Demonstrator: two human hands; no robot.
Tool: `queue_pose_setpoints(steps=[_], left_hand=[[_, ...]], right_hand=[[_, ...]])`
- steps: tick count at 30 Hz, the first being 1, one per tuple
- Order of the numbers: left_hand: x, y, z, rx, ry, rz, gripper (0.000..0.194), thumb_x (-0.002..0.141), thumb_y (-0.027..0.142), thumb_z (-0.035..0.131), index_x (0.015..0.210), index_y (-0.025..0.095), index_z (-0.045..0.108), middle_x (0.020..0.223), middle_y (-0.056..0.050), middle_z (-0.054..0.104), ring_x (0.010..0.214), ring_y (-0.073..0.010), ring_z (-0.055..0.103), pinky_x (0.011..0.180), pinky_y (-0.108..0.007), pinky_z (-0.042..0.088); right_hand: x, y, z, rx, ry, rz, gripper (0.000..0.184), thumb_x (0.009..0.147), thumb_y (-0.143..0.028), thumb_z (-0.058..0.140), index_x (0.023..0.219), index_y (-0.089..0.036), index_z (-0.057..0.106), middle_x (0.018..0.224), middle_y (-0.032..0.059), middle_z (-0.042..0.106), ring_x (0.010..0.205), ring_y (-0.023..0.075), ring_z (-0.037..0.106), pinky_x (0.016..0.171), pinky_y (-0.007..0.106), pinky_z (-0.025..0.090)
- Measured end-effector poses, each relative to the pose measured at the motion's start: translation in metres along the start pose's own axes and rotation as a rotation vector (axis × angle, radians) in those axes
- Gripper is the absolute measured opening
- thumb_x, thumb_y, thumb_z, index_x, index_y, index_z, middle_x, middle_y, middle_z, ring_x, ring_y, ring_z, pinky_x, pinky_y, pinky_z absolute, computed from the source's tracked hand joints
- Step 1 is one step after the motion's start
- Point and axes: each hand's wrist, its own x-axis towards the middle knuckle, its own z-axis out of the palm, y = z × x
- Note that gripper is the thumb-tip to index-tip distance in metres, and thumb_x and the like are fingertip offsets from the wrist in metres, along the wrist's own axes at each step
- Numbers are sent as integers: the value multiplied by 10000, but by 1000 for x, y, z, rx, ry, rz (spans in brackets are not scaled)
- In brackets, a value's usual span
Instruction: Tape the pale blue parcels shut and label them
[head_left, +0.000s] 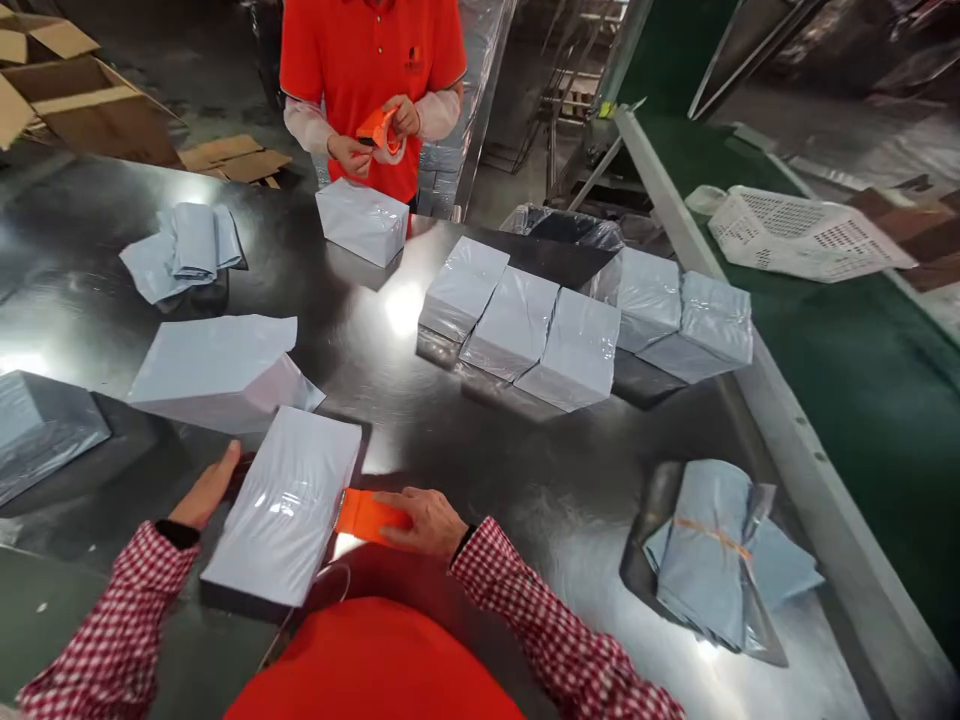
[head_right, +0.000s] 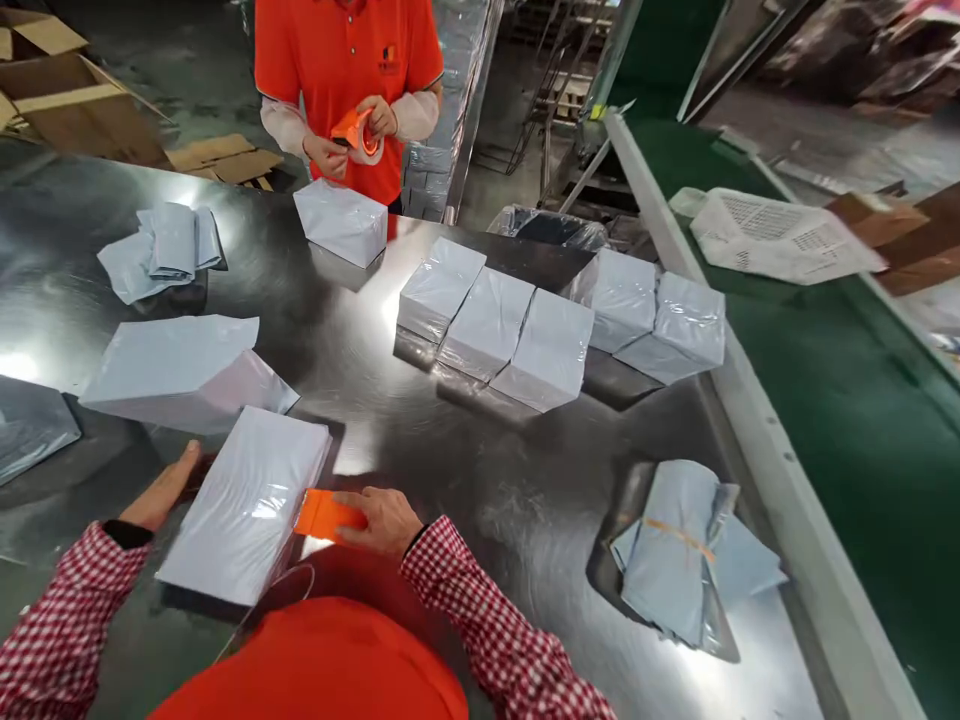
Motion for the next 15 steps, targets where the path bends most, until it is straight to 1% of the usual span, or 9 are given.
queue_pose_setpoints(steps=[1, 2, 4, 5, 7, 10, 12, 13, 15], left_hand=[[-6, 7, 1, 38, 3, 4, 704, 869, 723, 169, 878, 182, 620, 923, -129, 735, 1010, -294, 684, 900, -389, 533], [-11, 13, 4, 100, 17, -6, 658, 840, 748, 234, 846, 192, 585, 884, -140, 716, 985, -327, 680, 885, -422, 524], [-21, 22, 16, 227, 86, -52, 566, 775, 764, 322, 779, 223, 490, 755, -137, 657, 862, -375, 673, 794, -460, 507], [-26, 24, 23, 260, 115, -66, 530, 763, 755, 329, 763, 238, 447, 709, -120, 627, 809, -374, 666, 751, -448, 496], [-38, 24, 37, 289, 138, -64, 472, 776, 722, 312, 755, 257, 387, 661, -83, 585, 751, -345, 656, 697, -401, 470], [-55, 20, 50, 266, 154, -68, 425, 807, 677, 303, 801, 257, 369, 659, -56, 551, 736, -326, 635, 670, -368, 425], [-62, 20, 53, 254, 161, -80, 409, 810, 661, 309, 827, 256, 368, 675, -52, 535, 740, -324, 616, 677, -365, 402], [-64, 21, 53, 252, 163, -84, 403, 808, 657, 314, 818, 258, 364, 676, -51, 527, 735, -322, 606, 680, -364, 392], [-65, 22, 52, 254, 161, -84, 390, 806, 652, 326, 779, 263, 346, 664, -49, 514, 719, -310, 587, 679, -357, 374]], right_hand=[[2, -5, 3, 0, 10, 12, 534, 862, -474, 638, 1358, -284, 590, 986, 84, 714, 820, 208, 649, 772, 326, 477], [2, -8, 6, 7, 26, 25, 533, 863, -473, 636, 1358, -280, 591, 988, 85, 715, 821, 207, 649, 773, 323, 478], [-4, -7, 12, 49, 55, 24, 535, 864, -463, 636, 1355, -255, 594, 974, 85, 712, 810, 199, 641, 769, 315, 479], [-11, -2, 14, 85, 61, 8, 543, 864, -457, 638, 1358, -236, 591, 955, 83, 708, 795, 191, 635, 761, 309, 479], [-33, 13, 15, 153, 71, -37, 558, 862, -462, 636, 1356, -208, 590, 909, 76, 696, 759, 180, 622, 729, 298, 476], [-75, 38, 6, 183, 83, -69, 528, 873, -459, 606, 1326, -189, 615, 873, 77, 689, 737, 183, 619, 705, 300, 472], [-98, 48, -3, 157, 86, -32, 500, 881, -428, 590, 1317, -185, 623, 872, 82, 691, 743, 186, 625, 711, 303, 471], [-104, 50, -6, 131, 84, 3, 490, 886, -407, 584, 1323, -188, 620, 884, 85, 694, 759, 189, 633, 723, 304, 472], [-103, 45, -9, 48, 42, 83, 493, 882, -411, 590, 1337, -221, 610, 927, 89, 704, 802, 208, 655, 747, 315, 475]])
